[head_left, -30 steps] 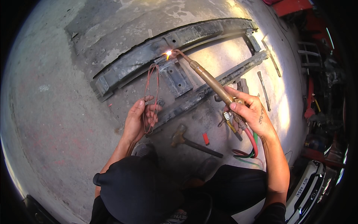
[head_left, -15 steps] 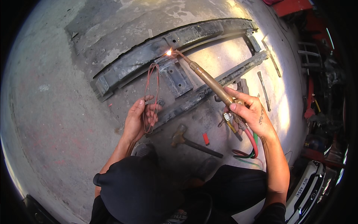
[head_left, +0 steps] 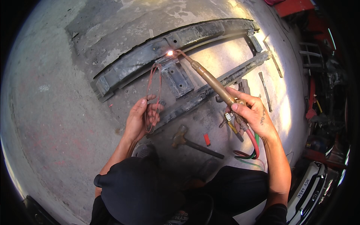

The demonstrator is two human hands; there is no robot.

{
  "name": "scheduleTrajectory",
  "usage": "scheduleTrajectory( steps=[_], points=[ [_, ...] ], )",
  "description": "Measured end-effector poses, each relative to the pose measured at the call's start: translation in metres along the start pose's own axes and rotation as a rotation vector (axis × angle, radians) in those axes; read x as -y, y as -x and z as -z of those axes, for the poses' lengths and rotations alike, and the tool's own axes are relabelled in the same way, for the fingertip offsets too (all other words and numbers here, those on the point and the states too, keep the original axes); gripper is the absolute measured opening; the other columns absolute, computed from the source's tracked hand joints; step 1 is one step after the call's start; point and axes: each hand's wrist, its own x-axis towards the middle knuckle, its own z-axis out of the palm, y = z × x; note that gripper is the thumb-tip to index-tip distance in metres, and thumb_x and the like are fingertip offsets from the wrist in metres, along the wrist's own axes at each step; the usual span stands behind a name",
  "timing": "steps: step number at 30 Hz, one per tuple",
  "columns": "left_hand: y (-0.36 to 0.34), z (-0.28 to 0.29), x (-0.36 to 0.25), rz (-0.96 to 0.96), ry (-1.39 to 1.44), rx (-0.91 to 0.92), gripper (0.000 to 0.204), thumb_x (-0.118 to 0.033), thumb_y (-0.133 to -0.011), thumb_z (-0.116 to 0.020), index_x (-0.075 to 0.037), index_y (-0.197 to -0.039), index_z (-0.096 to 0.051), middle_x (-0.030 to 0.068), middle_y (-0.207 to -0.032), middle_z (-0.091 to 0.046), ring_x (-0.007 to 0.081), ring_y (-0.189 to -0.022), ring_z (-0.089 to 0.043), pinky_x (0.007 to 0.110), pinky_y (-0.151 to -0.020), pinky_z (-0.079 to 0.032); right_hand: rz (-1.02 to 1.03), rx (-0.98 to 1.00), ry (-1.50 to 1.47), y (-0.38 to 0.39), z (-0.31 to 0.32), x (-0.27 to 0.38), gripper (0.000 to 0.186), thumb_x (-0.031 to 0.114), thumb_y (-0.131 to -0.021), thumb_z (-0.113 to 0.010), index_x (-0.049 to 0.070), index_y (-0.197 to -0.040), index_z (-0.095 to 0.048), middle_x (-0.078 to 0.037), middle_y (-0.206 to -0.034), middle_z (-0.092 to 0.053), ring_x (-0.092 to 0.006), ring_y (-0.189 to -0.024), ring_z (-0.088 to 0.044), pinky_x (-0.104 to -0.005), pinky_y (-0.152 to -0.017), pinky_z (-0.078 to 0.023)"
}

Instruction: The person uses a welding torch to join two metal pieces on the floor. They hold a filler rod in one hand and the torch in the other, applying heat and filler to create a weld bead along the seam.

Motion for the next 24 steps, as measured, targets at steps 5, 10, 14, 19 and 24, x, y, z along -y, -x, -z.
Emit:
scheduleTrajectory(
  steps=[5, 10, 14, 19, 24],
  points=[
    [-0.0012, 0.0024, 0.0005, -0.007, 0.006, 0.023, 0.048, -0.037, -0.116, -0.043, 0.000, -0.146, -0.045, 0.0226, -0.111, -0.070, 0.0176, -0.075, -0.069, 0.030, -0.066, -0.060, 0.008, -0.006, 0.009, 0.0002, -0.0001, -0.0004, 0.059, 0.019, -0.100, -0.068, 0.003, -0.154, -0.053, -0.010, -0.092, -0.073, -0.0138, -0.056, -0.066, -0.0299, -0.050, -0.054],
    [-0.0019, 0.0017, 0.0015, -0.006, -0.002, 0.004, 0.048, -0.036, -0.116, -0.042, 0.000, -0.146, -0.046, 0.0213, -0.110, -0.071, 0.0173, -0.075, -0.069, 0.029, -0.064, -0.059, 0.009, -0.003, -0.001, -0.0007, 0.0009, -0.0035, 0.059, 0.019, -0.100, -0.068, 0.003, -0.154, -0.053, -0.009, -0.088, -0.072, -0.0134, -0.057, -0.066, -0.0299, -0.050, -0.054],
    [-0.0018, 0.0011, 0.0005, -0.009, -0.007, 0.013, 0.048, -0.036, -0.116, -0.042, 0.000, -0.146, -0.047, 0.0211, -0.110, -0.071, 0.0169, -0.075, -0.069, 0.029, -0.065, -0.059, 0.007, -0.010, -0.010, 0.0002, -0.0011, -0.0017, 0.058, 0.019, -0.100, -0.068, 0.003, -0.154, -0.053, -0.007, -0.082, -0.070, -0.0133, -0.056, -0.066, -0.0298, -0.051, -0.054],
    [-0.0023, 0.0000, 0.0018, -0.014, 0.005, -0.019, 0.047, -0.035, -0.116, -0.041, 0.001, -0.146, -0.048, 0.0191, -0.109, -0.073, 0.0167, -0.073, -0.069, 0.027, -0.059, -0.056, 0.011, -0.006, 0.013, 0.0002, -0.0002, -0.0022, 0.058, 0.018, -0.100, -0.068, 0.003, -0.154, -0.053, -0.006, -0.080, -0.070, -0.0129, -0.056, -0.065, -0.0296, -0.050, -0.053],
    [-0.0027, 0.0008, 0.0023, -0.012, -0.008, -0.015, 0.047, -0.035, -0.116, -0.041, 0.001, -0.146, -0.048, 0.0193, -0.109, -0.073, 0.0166, -0.073, -0.069, 0.027, -0.059, -0.056, 0.024, -0.006, 0.036, 0.0003, 0.0001, -0.0021, 0.058, 0.018, -0.100, -0.068, 0.003, -0.154, -0.053, -0.007, -0.083, -0.071, -0.0129, -0.056, -0.065, -0.0296, -0.050, -0.053]
  ],
)
